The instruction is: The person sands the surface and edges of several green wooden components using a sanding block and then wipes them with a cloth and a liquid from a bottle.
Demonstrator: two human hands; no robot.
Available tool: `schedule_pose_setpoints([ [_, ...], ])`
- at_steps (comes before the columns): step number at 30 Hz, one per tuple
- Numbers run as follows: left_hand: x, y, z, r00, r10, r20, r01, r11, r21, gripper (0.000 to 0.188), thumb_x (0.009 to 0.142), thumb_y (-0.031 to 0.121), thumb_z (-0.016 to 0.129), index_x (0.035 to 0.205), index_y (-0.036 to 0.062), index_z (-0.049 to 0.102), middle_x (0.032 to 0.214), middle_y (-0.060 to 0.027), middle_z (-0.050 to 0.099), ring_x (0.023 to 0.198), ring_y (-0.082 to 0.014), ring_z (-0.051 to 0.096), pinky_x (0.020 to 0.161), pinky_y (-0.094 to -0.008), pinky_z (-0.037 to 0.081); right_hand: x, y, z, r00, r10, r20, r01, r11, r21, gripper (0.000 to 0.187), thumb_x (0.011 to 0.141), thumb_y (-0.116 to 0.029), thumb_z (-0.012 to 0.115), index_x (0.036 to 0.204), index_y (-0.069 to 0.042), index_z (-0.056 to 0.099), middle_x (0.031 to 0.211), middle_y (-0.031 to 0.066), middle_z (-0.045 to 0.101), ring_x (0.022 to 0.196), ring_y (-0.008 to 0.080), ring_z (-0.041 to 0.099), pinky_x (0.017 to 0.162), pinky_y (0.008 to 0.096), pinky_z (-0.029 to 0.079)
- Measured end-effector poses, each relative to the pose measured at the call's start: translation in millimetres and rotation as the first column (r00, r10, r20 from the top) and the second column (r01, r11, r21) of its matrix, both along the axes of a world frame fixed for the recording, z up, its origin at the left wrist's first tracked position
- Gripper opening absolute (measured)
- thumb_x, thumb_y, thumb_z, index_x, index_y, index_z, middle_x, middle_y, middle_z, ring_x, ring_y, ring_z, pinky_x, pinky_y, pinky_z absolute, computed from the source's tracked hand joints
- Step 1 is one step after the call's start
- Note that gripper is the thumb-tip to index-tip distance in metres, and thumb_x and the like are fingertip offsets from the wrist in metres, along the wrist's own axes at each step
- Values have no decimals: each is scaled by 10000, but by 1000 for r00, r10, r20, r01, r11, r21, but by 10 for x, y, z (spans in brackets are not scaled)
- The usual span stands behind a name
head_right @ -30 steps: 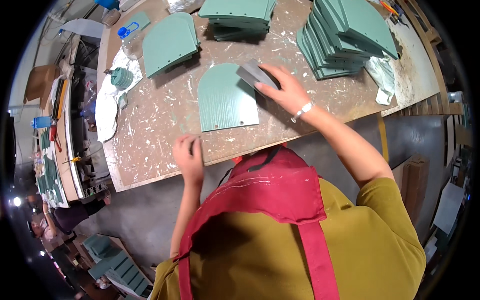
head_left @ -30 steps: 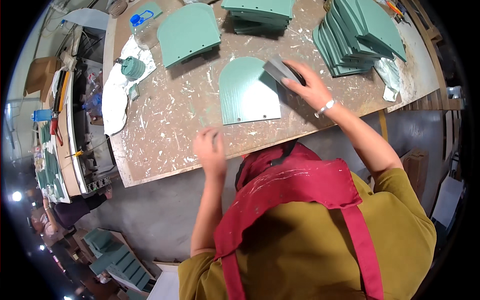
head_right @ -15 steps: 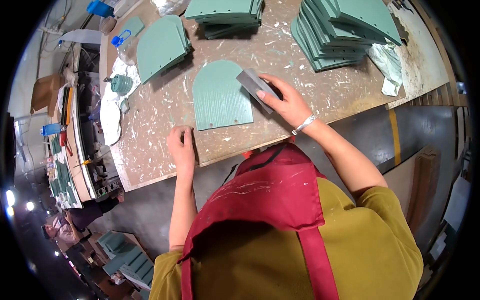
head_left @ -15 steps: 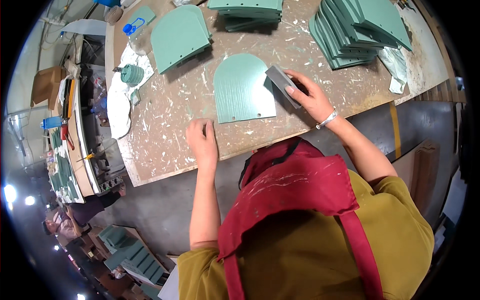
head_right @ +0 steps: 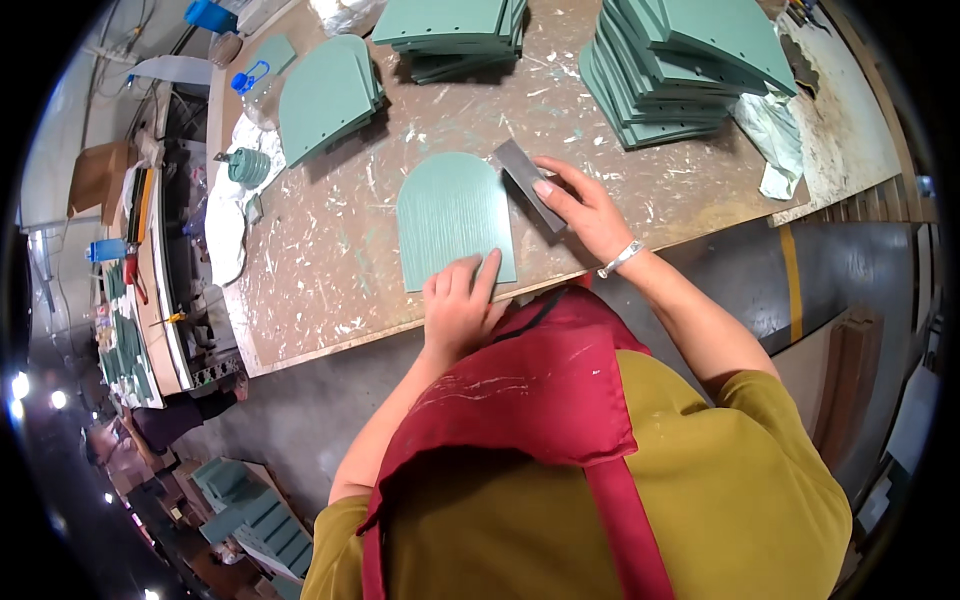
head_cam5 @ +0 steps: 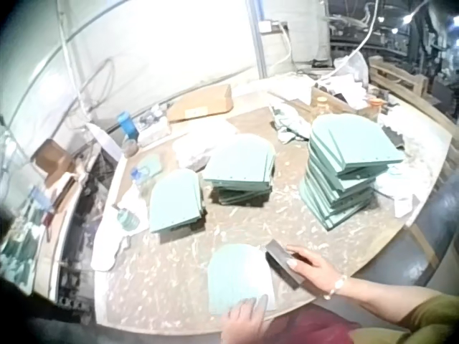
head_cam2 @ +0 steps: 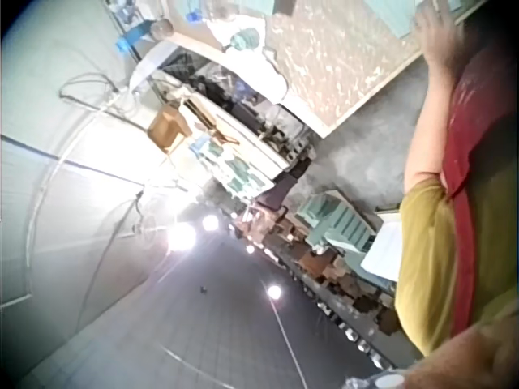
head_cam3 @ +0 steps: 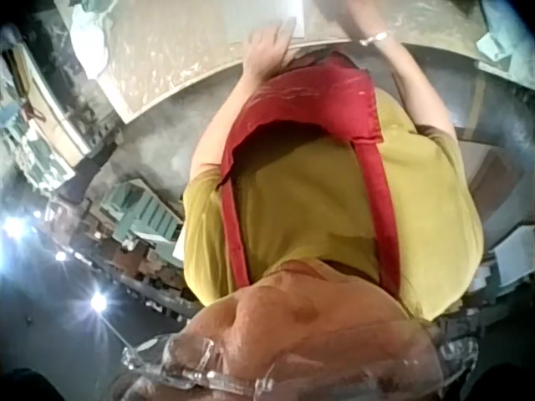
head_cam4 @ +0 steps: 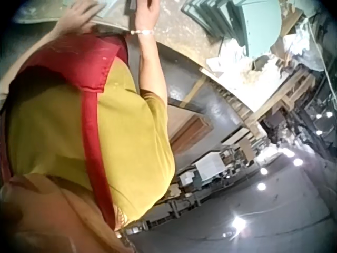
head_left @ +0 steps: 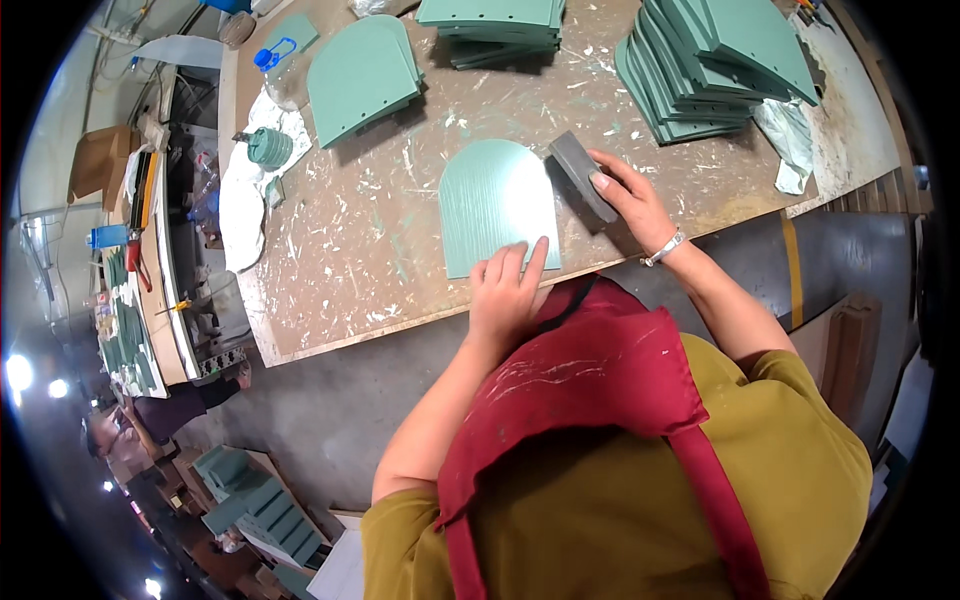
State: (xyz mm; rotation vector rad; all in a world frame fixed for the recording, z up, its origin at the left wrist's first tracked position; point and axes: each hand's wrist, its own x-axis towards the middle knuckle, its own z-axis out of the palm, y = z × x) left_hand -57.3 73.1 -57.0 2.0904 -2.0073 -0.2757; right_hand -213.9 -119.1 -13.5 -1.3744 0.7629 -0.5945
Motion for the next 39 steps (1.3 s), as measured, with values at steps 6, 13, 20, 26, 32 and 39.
schedule_pose_setpoints([
  [6, 2, -270, 349, 994, 70, 84, -68, 997, -32, 858, 698, 430, 738, 1428, 152, 382, 1498, -136, 313, 1340, -353, 339, 1027, -610, 271, -85, -115, 111, 998, -50, 35, 50, 999, 13, 431, 957, -243, 569, 1321, -20, 507, 1099, 50, 605, 1021, 117, 530, 913, 252, 416],
  [13, 129, 170, 160, 993, -58, 100, 71, 988, -138, 698, 699, 309, 727, 1337, 147, 496, 1432, -99, 424, 1212, -283, 473, 1009, -484, 351, -18, -172, 177, 991, -133, 27, 118, 945, 304, 539, 924, -397, 591, 1337, -63, 497, 1116, 38, 603, 880, 96, 570, 677, 255, 471],
  [20, 365, 88, 643, 987, 141, -78, -161, 906, -391, 564, 728, 142, 683, 1269, 77, 538, 1235, -134, 573, 1049, -324, 553, 902, -426, 458, 89, -310, 228, 990, -133, 50, 116, 962, 246, 544, 925, -396, 588, 1344, -64, 487, 1082, 36, 608, 866, 96, 568, 673, 252, 474],
  [26, 557, 96, 902, 287, 306, -908, -767, 642, -26, 288, 918, 127, 595, 1155, -30, 548, 1112, -88, 610, 984, -127, 579, 838, -286, 471, 548, -58, 625, 986, 159, -48, -150, 725, -673, 537, 854, -380, 641, 1323, -147, 523, 1167, 154, 543, 1004, 277, 579, 821, 378, 485],
  [32, 486, 139, 634, 339, 247, -908, -785, 606, -128, 363, 907, 40, 594, 1244, -24, 475, 1111, -98, 603, 995, -146, 574, 867, -263, 445, 1246, 577, 994, 915, 347, -205, -282, 186, -941, 579, 746, -395, 704, 1286, -260, 549, 1046, 134, 526, 964, 282, 571, 752, 367, 482],
  [39, 390, 180, 694, 68, 250, -966, -803, 588, 96, 270, 946, 22, 541, 1205, -41, 500, 995, -59, 609, 877, -88, 557, 765, -238, 458, 1359, 99, 975, 923, 113, -367, -378, 446, -812, 506, 762, -377, 685, 1224, -195, 588, 1018, 184, 516, 891, 339, 575, 762, 420, 496],
])
